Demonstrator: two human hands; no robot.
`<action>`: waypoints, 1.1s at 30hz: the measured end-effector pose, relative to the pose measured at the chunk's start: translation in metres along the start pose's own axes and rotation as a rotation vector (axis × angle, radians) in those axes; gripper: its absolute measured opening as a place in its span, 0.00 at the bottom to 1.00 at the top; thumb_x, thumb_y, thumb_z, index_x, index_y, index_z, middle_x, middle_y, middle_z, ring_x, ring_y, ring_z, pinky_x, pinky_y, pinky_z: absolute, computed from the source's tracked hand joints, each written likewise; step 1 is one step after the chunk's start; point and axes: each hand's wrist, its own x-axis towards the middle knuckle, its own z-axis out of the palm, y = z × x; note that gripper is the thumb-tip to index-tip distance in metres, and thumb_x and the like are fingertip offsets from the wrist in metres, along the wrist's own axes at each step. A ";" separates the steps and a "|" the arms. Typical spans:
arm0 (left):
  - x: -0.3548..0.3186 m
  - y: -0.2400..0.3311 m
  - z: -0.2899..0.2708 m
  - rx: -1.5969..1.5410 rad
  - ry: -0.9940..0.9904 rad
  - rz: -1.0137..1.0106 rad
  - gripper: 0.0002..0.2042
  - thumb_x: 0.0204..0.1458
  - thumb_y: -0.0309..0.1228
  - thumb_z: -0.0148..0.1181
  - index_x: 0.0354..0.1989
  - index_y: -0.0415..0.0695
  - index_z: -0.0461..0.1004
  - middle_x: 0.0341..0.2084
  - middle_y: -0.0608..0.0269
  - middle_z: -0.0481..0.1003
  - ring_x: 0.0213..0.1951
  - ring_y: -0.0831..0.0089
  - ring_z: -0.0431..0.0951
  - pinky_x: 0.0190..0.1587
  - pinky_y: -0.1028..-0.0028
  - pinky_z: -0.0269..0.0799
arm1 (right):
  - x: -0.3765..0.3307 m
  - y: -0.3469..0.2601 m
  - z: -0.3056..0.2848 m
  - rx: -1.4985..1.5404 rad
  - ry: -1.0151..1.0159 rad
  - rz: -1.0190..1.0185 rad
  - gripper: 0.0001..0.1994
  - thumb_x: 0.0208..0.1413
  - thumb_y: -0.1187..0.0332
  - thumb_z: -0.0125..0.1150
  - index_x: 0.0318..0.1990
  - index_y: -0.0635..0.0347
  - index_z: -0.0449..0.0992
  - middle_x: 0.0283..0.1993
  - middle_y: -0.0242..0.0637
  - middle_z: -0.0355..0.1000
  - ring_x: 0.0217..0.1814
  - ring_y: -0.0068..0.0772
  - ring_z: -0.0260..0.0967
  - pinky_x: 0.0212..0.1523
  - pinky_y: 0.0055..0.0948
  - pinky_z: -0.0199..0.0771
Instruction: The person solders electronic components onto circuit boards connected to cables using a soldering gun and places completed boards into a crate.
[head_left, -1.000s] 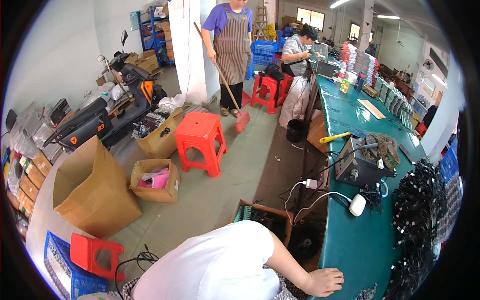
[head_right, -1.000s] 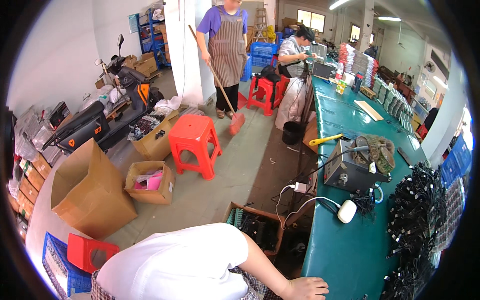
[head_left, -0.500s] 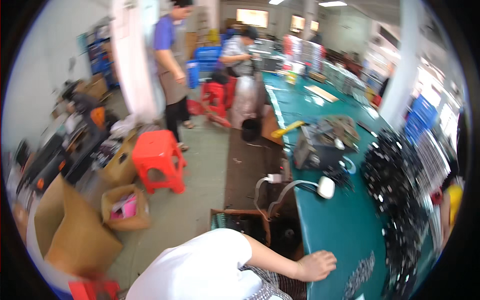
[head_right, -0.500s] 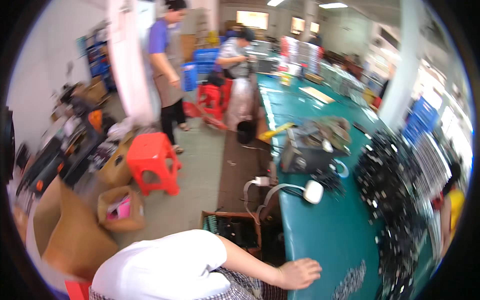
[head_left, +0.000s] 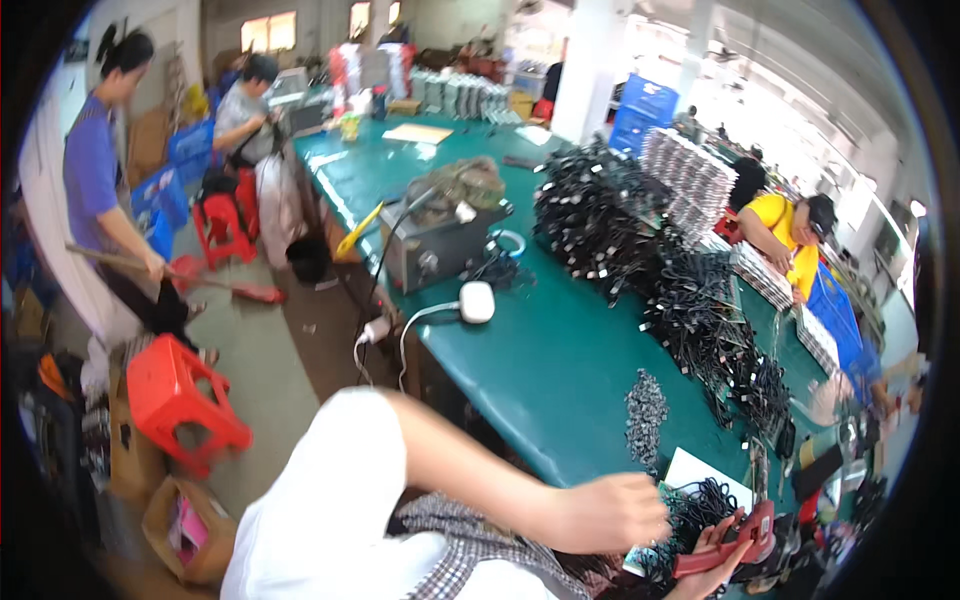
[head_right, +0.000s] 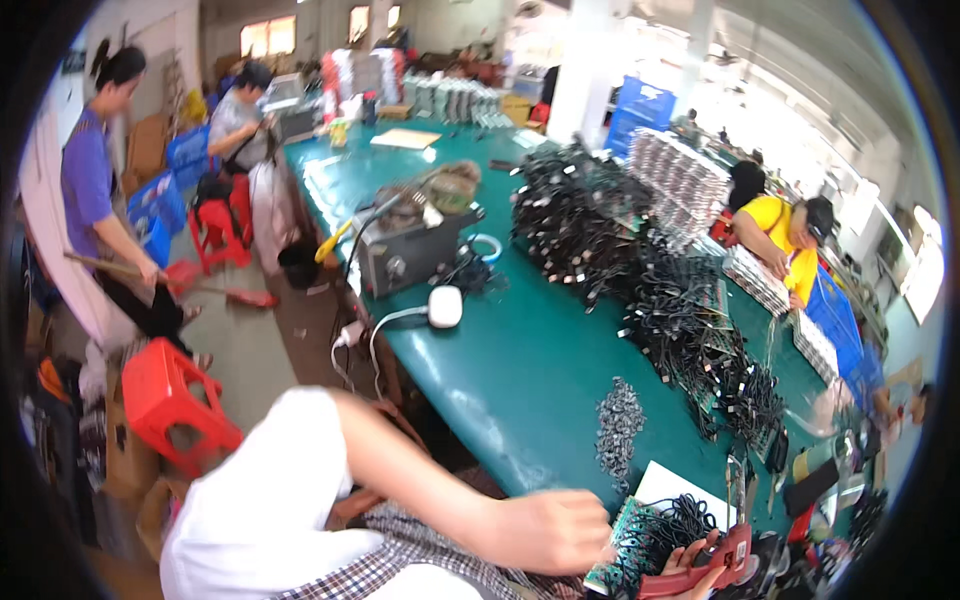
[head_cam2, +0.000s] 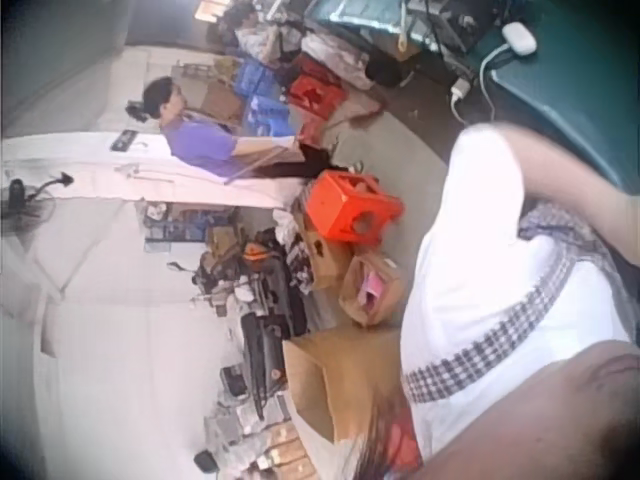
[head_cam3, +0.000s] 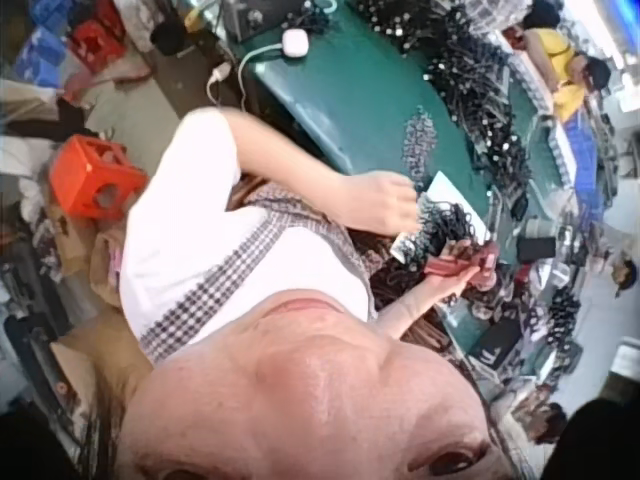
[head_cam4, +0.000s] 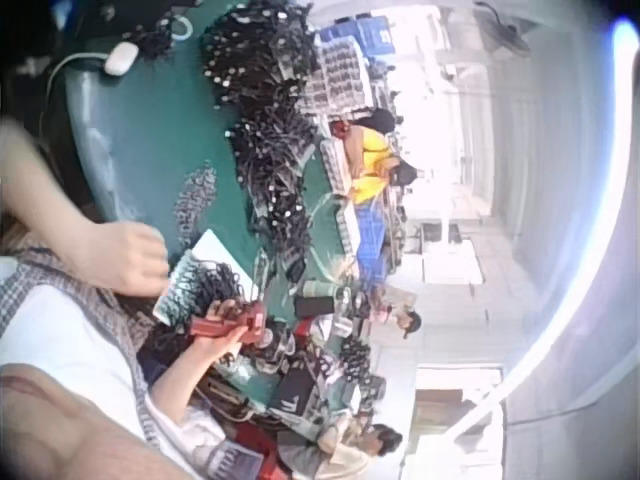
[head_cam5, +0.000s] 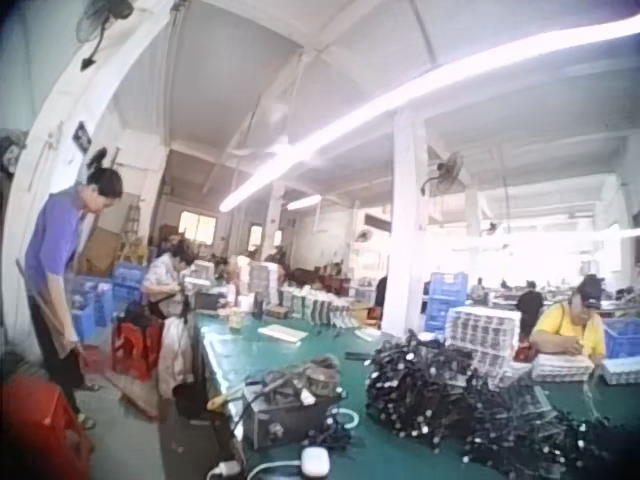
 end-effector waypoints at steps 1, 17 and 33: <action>0.023 0.010 -0.013 -0.033 -0.067 0.150 0.12 0.43 0.30 0.50 0.38 0.41 0.67 0.26 0.60 0.69 0.34 0.66 0.71 0.41 0.70 0.66 | 0.001 -0.001 0.002 -0.022 -0.113 0.021 0.21 0.54 0.56 0.51 0.52 0.55 0.63 0.46 0.37 0.68 0.45 0.36 0.66 0.45 0.35 0.68; 0.121 0.117 -0.069 -0.013 0.054 0.781 0.10 0.40 0.31 0.52 0.31 0.41 0.72 0.26 0.59 0.71 0.32 0.69 0.73 0.33 0.74 0.68 | -0.047 -0.020 0.009 0.001 -0.140 0.025 0.23 0.54 0.56 0.51 0.55 0.54 0.59 0.47 0.35 0.67 0.43 0.32 0.67 0.43 0.34 0.69; 0.156 0.116 -0.028 0.040 -0.404 0.921 0.16 0.38 0.31 0.51 0.37 0.37 0.70 0.25 0.56 0.69 0.33 0.68 0.71 0.36 0.74 0.68 | -0.024 0.004 0.017 0.185 -0.085 0.005 0.23 0.57 0.60 0.46 0.58 0.57 0.54 0.52 0.43 0.64 0.47 0.34 0.66 0.46 0.36 0.69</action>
